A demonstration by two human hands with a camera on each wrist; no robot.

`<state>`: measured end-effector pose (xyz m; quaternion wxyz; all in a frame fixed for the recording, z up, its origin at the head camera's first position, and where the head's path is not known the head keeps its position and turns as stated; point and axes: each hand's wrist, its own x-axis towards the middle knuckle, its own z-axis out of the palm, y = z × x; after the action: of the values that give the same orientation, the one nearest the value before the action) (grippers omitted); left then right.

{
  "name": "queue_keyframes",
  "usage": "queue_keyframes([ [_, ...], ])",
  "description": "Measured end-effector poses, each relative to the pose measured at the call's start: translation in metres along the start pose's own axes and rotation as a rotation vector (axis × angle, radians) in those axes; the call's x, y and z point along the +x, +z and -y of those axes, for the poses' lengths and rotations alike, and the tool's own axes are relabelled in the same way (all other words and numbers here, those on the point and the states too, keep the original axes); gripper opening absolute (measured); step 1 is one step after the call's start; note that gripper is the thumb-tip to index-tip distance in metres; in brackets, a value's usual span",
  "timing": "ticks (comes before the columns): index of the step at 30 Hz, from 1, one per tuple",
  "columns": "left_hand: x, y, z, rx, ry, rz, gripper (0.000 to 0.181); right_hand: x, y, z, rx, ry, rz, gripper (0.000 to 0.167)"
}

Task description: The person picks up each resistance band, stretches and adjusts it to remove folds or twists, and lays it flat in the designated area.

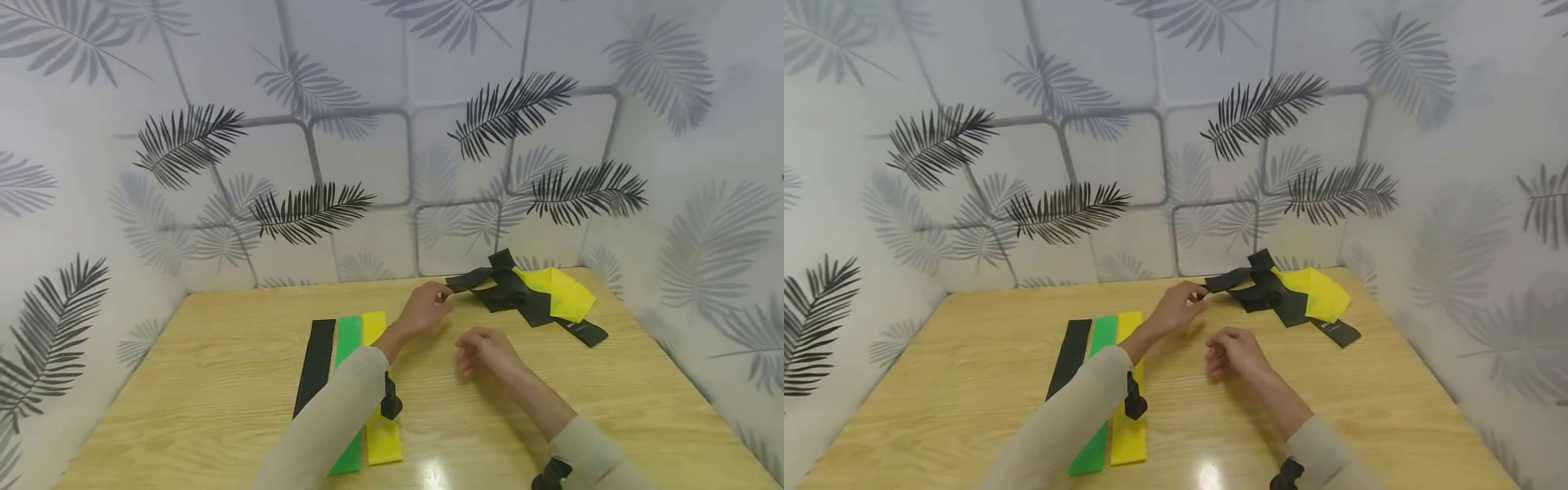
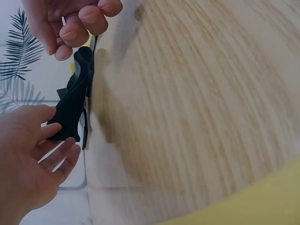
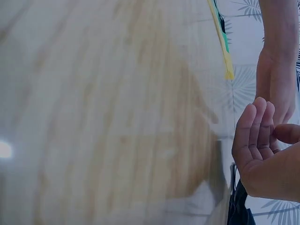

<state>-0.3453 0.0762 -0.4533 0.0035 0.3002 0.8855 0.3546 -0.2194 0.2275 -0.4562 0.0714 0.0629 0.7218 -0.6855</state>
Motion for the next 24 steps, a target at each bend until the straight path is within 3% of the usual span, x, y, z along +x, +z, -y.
queue_keyframes([
  [2,0.002,-0.003,-0.003,0.004,0.025,-0.079,0.028,0.001,-0.002,0.003,-0.020,-0.025,-0.051,0.027],
  [8,0.005,-0.018,-0.020,0.057,0.132,-0.257,0.008,0.005,-0.006,0.008,-0.270,-0.184,-0.290,0.023],
  [11,0.004,-0.025,-0.028,0.066,0.178,-0.296,0.005,0.009,-0.006,0.011,-0.340,-0.283,-0.435,0.031],
  [14,0.001,-0.029,-0.036,0.018,0.218,-0.283,0.008,0.014,-0.010,0.015,-0.363,-0.383,-0.524,0.044],
  [16,-0.001,-0.031,-0.042,-0.024,0.235,-0.253,0.015,0.017,-0.015,0.017,-0.388,-0.441,-0.537,0.051],
  [20,-0.006,-0.034,-0.056,-0.085,0.258,-0.204,0.028,0.022,-0.025,0.022,-0.402,-0.532,-0.455,0.058],
  [24,-0.009,-0.039,-0.070,-0.124,0.300,-0.187,0.025,0.023,-0.028,0.029,-0.408,-0.586,-0.374,0.044],
])
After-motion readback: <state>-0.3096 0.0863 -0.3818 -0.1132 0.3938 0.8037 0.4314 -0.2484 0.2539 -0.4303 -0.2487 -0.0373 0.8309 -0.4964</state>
